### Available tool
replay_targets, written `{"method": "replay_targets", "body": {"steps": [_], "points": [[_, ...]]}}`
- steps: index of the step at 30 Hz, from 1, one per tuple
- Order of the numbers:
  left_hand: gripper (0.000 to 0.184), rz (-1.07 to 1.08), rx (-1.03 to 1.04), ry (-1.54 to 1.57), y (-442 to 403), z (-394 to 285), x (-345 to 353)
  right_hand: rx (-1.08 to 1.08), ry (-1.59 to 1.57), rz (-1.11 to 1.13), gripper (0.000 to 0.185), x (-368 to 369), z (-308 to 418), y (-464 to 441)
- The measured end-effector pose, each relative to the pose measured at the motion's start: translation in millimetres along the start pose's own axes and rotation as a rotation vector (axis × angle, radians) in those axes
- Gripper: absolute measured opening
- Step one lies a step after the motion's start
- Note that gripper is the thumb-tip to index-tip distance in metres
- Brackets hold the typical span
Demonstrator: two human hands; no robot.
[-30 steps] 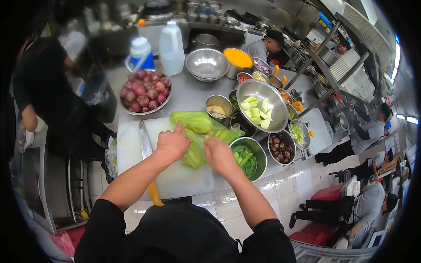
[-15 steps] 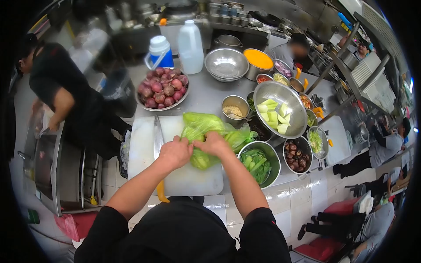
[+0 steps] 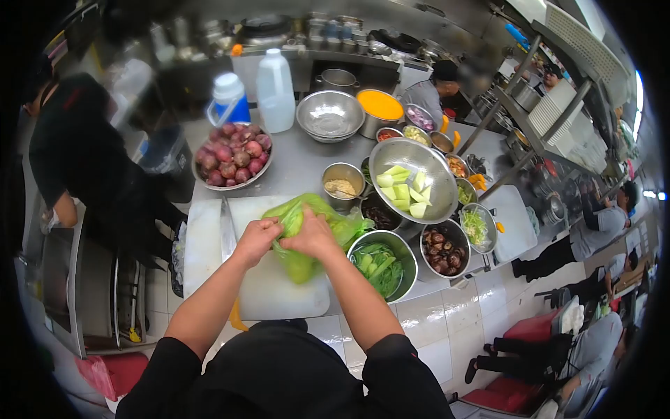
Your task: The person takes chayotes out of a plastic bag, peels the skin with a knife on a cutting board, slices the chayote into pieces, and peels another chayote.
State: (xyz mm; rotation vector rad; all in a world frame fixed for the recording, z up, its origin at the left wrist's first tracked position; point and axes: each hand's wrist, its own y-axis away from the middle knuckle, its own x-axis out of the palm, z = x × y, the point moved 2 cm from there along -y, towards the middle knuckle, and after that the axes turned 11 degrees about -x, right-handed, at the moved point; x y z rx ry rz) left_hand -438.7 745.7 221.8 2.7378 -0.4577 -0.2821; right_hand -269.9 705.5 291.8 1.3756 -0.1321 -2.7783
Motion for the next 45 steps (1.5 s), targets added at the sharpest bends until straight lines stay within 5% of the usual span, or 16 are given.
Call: {"method": "replay_targets", "body": {"steps": [3,7,13,17,19,23,24,27,30,31,34,38,45], "points": [[0.025,0.022,-0.054,0.065,-6,-9,9,0.027,-0.096,0.059,0.096,-8,-11,-3],[0.025,0.052,-0.127,0.231,-14,2,14,0.007,-0.219,-0.227,0.091,-15,-10,18],[0.03,-0.174,0.177,-0.547,64,-8,-16,-0.082,-0.153,-0.703,0.078,-46,-9,49],[0.075,-0.165,-0.172,-1.092,172,-11,-53,-0.166,-0.748,-0.866,0.067,-91,-10,65],[0.087,-0.142,-0.306,-1.12,190,15,-56,-0.274,-0.76,-0.946,0.065,-99,-4,73],[0.094,-0.195,-0.388,-0.908,169,59,-62,-0.551,0.079,-1.048,0.07,-99,31,89],[0.095,-0.215,-0.415,-0.862,167,59,-67,-0.628,0.062,-0.991,0.071,-100,46,91],[0.091,-0.118,-0.475,-0.776,178,58,-106,-0.594,0.026,-0.83,0.069,-104,65,80],[0.085,-0.09,-0.3,-0.72,193,85,-157,-0.348,-0.436,-0.744,0.065,-108,55,64],[0.082,-0.044,-0.383,-0.636,192,84,-168,-0.275,-0.605,-0.717,0.065,-109,54,60],[0.072,0.043,-0.609,-0.369,207,63,-208,-0.427,-0.641,-0.806,0.066,-117,92,78],[0.063,0.124,-0.552,-0.422,196,72,-247,-0.621,-0.496,-0.822,0.069,-104,161,73],[0.047,-0.004,-0.338,-0.494,181,85,-307,-0.087,-1.105,-0.681,0.061,59,154,-20]]}}
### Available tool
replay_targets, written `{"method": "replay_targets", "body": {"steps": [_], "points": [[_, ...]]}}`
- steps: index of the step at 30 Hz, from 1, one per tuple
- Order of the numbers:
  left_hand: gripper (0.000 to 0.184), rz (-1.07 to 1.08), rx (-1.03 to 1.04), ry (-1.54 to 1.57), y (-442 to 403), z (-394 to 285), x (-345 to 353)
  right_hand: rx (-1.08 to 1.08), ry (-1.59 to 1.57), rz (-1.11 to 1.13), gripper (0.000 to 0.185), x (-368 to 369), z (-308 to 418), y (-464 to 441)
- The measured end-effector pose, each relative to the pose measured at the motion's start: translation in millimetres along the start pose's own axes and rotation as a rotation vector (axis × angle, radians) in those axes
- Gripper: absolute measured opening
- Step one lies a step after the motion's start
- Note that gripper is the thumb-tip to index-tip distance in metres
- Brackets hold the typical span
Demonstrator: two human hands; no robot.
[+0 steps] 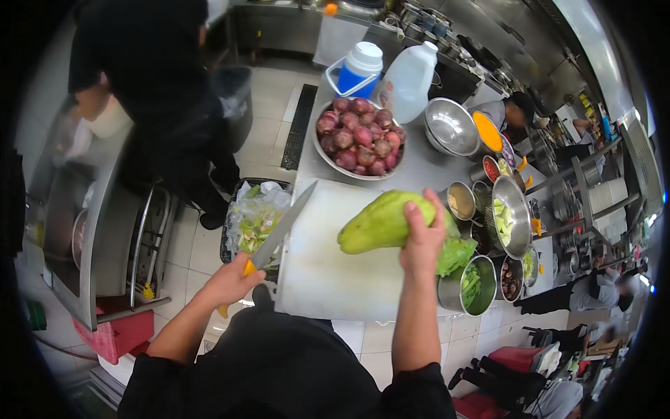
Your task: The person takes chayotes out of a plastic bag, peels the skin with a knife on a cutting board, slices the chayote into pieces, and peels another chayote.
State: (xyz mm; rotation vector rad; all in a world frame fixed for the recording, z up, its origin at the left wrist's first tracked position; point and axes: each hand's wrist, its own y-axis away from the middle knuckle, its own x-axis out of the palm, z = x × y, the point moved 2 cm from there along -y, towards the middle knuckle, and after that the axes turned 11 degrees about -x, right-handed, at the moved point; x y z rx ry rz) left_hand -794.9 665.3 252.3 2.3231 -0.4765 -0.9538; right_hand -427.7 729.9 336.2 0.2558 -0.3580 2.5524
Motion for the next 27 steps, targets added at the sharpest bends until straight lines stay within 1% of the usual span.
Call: {"method": "replay_targets", "body": {"steps": [1,2,4,5,7,8,10,12,13,14,16,17,20,23,27], "points": [[0.045,-0.016,0.031,-0.014,-1,-4,-8,0.063,-0.039,-0.052,0.061,4,-25,12],[0.045,0.022,0.015,-0.05,-5,-2,-13,0.127,-0.077,-0.106,0.061,4,-50,27],[0.045,0.114,-0.015,-0.125,-15,8,-19,0.129,0.207,-0.221,0.057,-16,-108,72],[0.04,0.074,0.008,-0.165,-15,9,-19,0.118,0.305,-0.208,0.054,-28,-116,86],[0.035,-0.013,0.154,-0.174,-23,26,-10,0.095,0.505,-0.174,0.05,-51,-120,102],[0.033,-0.055,0.227,-0.177,-27,31,-7,0.022,0.656,-0.051,0.047,-58,-115,106],[0.027,0.0,0.187,-0.181,-28,30,-6,-0.123,0.951,0.218,0.043,-59,-92,110],[0.023,0.046,0.15,-0.191,-23,26,-5,-0.428,1.116,0.485,0.042,-14,-50,103],[0.021,0.057,0.14,-0.201,-20,21,-9,-0.586,1.182,0.622,0.041,9,-40,96],[0.019,0.063,0.133,-0.214,-16,15,-12,-0.57,1.166,0.708,0.041,21,-44,88],[0.023,0.049,0.144,-0.231,1,4,-18,-0.538,1.12,0.88,0.04,41,-56,77],[0.023,0.044,0.142,-0.247,11,-2,-22,-0.591,1.209,0.93,0.04,46,-65,74],[0.029,0.049,0.136,-0.298,30,-11,-23,-0.564,1.348,0.951,0.04,52,-74,69],[0.037,0.056,0.124,-0.33,38,-15,-20,-0.575,1.349,0.951,0.041,53,-77,68],[0.03,0.08,0.093,-0.351,46,-20,-17,-0.579,1.352,0.952,0.041,53,-79,67]]}}
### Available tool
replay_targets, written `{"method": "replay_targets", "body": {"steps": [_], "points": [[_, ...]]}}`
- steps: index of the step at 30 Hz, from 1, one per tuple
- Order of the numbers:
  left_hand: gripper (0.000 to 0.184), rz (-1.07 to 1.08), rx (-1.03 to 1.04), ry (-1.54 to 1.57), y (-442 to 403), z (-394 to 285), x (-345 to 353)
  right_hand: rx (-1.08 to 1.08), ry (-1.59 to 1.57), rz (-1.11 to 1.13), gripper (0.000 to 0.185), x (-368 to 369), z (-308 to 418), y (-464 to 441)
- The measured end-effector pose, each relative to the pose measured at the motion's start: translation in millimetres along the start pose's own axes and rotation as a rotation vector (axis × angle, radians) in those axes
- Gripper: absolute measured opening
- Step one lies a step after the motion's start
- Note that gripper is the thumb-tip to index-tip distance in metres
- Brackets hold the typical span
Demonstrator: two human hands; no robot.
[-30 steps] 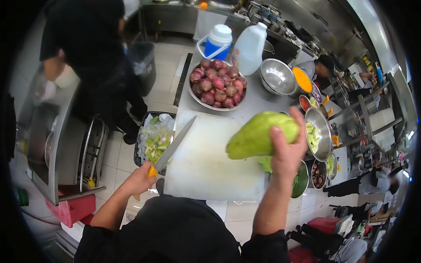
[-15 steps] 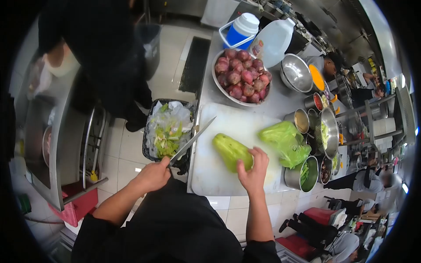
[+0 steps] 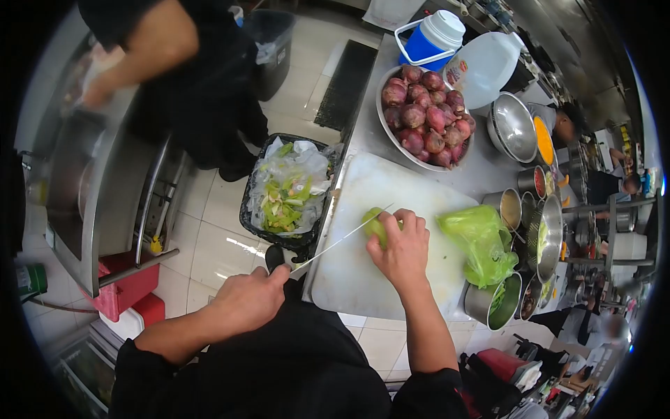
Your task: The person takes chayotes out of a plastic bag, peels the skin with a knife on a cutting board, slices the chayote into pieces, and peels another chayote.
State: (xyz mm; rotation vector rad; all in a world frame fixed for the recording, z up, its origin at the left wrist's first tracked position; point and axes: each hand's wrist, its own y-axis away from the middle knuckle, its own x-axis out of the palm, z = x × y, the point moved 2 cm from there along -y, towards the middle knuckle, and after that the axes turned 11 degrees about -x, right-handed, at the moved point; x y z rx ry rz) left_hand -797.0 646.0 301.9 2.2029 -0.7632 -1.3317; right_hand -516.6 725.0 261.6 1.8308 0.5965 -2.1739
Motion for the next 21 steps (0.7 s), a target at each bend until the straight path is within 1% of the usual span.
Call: {"method": "replay_targets", "body": {"steps": [2,5,8,9,11,14,15,17,18,20,21], "points": [[0.029,0.042,-0.039,0.002,5,-5,-5,-0.003,-0.007,-0.004,0.041,1,-1,0],[0.027,0.064,-0.046,0.019,-5,-12,9,-0.018,-0.022,0.004,0.042,0,-5,-2],[0.025,0.097,0.007,0.104,-62,-34,18,-0.024,-0.049,0.021,0.041,3,-7,0],[0.027,0.113,-0.003,0.107,-76,-39,17,-0.022,-0.048,0.021,0.041,1,-9,-1],[0.032,0.144,-0.012,0.122,-96,-47,17,-0.021,-0.048,0.031,0.045,-1,-9,-1],[0.033,0.067,0.069,0.218,-106,-18,38,0.023,-0.103,0.053,0.055,-8,-8,-3],[0.033,0.155,-0.015,0.291,-99,-11,29,0.044,-0.128,0.057,0.059,-12,-9,-6],[0.032,0.339,-0.185,0.437,-81,2,11,0.13,-0.093,0.325,0.068,-13,-12,-13],[0.031,0.307,-0.224,0.489,-76,10,7,0.172,-0.076,0.462,0.073,-14,-15,-16],[0.03,0.234,-0.308,0.598,-67,27,5,0.277,-0.195,0.501,0.079,-16,-28,-23],[0.032,0.187,-0.319,0.573,-65,35,2,0.323,-0.26,0.517,0.082,-16,-34,-26]]}}
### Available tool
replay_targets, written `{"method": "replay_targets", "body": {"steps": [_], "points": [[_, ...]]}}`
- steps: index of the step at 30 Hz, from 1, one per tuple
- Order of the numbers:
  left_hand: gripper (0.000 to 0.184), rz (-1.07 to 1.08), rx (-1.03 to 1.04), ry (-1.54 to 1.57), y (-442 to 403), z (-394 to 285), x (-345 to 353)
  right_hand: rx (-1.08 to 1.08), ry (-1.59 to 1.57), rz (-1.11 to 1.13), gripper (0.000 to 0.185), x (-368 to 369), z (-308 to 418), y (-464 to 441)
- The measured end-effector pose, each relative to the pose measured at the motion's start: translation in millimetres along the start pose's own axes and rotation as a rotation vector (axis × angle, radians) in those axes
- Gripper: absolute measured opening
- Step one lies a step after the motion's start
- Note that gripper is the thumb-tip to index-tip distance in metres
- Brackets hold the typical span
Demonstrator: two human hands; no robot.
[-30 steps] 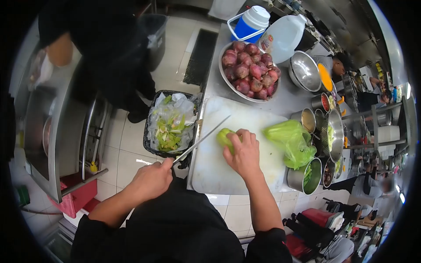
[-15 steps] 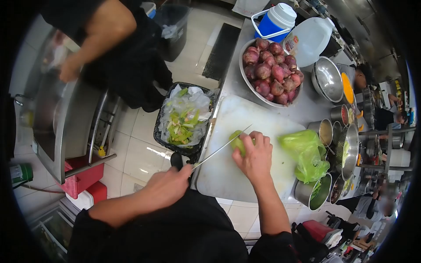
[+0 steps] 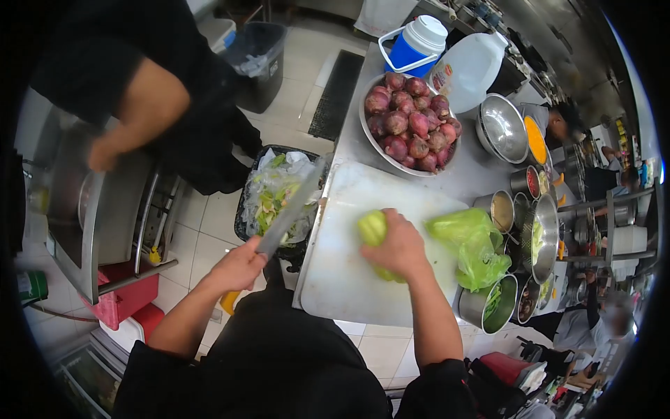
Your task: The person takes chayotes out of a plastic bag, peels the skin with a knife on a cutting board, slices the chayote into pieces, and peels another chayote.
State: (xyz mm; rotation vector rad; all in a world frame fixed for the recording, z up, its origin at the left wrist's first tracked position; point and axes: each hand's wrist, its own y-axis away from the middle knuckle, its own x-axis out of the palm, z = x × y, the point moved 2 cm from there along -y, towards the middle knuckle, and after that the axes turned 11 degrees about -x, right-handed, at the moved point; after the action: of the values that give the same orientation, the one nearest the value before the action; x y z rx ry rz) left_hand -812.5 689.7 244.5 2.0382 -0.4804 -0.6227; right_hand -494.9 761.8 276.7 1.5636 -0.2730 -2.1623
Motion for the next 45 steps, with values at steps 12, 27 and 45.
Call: {"method": "replay_targets", "body": {"steps": [12,27,45], "points": [[0.036,-0.352,0.456,-0.4,37,-4,22,-0.115,-0.539,-0.793,0.079,23,-15,91],[0.053,-0.342,0.644,-0.573,72,-30,39,-0.258,-0.208,-0.807,0.08,29,43,101],[0.066,-0.403,0.9,-0.575,71,-34,44,-0.197,-0.138,-0.793,0.08,25,46,93]]}}
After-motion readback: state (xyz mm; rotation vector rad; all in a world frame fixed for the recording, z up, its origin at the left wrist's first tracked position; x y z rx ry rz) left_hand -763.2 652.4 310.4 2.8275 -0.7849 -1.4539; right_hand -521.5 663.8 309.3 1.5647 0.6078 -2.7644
